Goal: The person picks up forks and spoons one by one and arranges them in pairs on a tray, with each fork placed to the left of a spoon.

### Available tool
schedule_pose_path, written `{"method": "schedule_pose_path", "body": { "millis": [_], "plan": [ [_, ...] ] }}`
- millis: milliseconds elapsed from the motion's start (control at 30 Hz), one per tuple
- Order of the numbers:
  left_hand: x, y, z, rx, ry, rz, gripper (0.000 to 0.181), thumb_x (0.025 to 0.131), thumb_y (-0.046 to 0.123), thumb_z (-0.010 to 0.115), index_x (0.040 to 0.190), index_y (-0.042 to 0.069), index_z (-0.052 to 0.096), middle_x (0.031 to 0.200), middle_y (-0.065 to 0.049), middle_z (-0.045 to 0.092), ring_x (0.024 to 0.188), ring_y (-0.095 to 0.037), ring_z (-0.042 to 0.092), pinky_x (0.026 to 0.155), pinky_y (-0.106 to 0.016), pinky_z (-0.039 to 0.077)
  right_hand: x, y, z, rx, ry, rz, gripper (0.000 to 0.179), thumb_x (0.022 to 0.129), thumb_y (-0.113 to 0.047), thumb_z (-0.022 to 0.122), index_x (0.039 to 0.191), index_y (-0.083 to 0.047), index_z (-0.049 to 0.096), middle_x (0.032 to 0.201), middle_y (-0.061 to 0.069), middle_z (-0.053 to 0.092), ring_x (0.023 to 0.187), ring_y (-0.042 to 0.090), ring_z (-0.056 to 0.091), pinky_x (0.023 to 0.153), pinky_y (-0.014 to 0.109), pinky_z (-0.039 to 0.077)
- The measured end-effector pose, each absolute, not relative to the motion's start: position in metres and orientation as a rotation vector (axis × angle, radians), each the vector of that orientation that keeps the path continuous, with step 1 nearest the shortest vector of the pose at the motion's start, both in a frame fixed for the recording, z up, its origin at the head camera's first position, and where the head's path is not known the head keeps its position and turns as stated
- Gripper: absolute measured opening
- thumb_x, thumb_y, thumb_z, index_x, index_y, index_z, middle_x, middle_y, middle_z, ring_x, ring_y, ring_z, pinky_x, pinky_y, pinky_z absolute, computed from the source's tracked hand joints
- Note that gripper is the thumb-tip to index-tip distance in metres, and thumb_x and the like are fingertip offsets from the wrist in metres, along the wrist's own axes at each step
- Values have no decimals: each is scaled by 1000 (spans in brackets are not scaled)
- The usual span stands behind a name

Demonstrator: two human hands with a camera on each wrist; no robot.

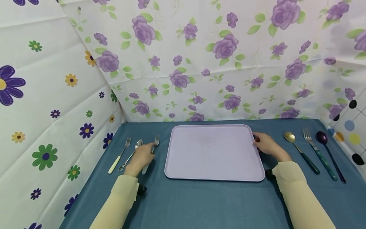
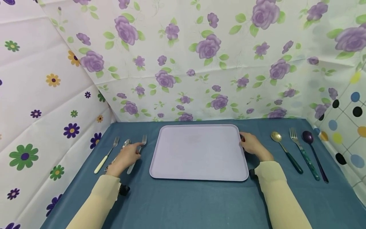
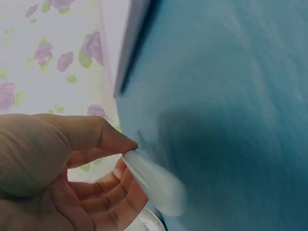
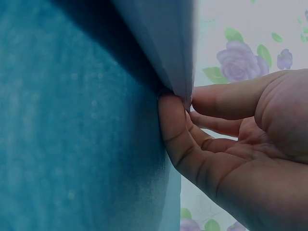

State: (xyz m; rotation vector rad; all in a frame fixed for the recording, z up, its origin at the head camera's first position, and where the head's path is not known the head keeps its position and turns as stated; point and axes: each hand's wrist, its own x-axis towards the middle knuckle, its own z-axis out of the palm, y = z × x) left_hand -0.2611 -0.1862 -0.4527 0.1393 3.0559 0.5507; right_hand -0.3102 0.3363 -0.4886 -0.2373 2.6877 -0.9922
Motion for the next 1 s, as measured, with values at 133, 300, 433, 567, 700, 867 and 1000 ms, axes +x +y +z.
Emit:
{"method": "schedule_pose_path", "body": {
  "millis": [133, 300, 433, 567, 700, 867, 1000],
  "plan": [
    [-264, -178, -446, 170, 3024, 634, 51, 92, -3, 66, 142, -2, 61, 70, -8, 54, 64, -21, 49, 62, -37, 42, -308, 338, -489, -233, 2678, -1002, 58, 104, 0, 51, 152, 21, 28, 104, 27, 62, 80, 26, 66, 67, 38, 59],
    [-267, -169, -440, 196, 2991, 689, 53, 91, -3, 64, 144, -1, 60, 69, -4, 50, 60, -18, 43, 57, -32, 35, -308, 339, -489, -220, 2681, -1007, 57, 104, 1, 50, 152, 21, 28, 105, 28, 61, 82, 28, 66, 68, 38, 60],
    [-269, -162, -437, 194, 2990, 711, 54, 92, -3, 65, 146, 2, 60, 70, -5, 52, 58, -17, 44, 55, -31, 35, -310, 338, -490, -231, 2684, -1011, 57, 104, 1, 51, 152, 21, 28, 105, 28, 61, 81, 26, 66, 68, 38, 60],
    [-270, -152, -437, 187, 2983, 726, 53, 94, -2, 67, 146, 2, 59, 71, -4, 53, 58, -16, 46, 54, -30, 37, -312, 336, -491, -237, 2681, -1015, 57, 104, 2, 51, 152, 21, 28, 104, 27, 61, 79, 25, 66, 67, 38, 60],
    [-271, -140, -437, 179, 2966, 730, 54, 95, 0, 67, 148, 4, 59, 68, -4, 52, 56, -15, 45, 53, -29, 38, -313, 336, -491, -230, 2679, -1010, 58, 104, 1, 51, 153, 21, 28, 104, 27, 61, 79, 24, 66, 67, 37, 59],
    [-276, -129, -439, 176, 2942, 749, 54, 95, -1, 65, 148, 5, 58, 70, -5, 53, 57, -16, 46, 53, -29, 39, -312, 336, -493, -221, 2673, -1014, 57, 104, 0, 50, 153, 21, 28, 106, 27, 61, 80, 24, 67, 68, 37, 60],
    [-281, -122, -439, 172, 2942, 732, 53, 96, 0, 65, 148, 6, 59, 80, -7, 61, 67, -19, 54, 59, -32, 46, -312, 336, -493, -219, 2676, -1014, 56, 104, 0, 50, 152, 21, 29, 106, 27, 61, 82, 25, 66, 70, 38, 60]
  ]
}}
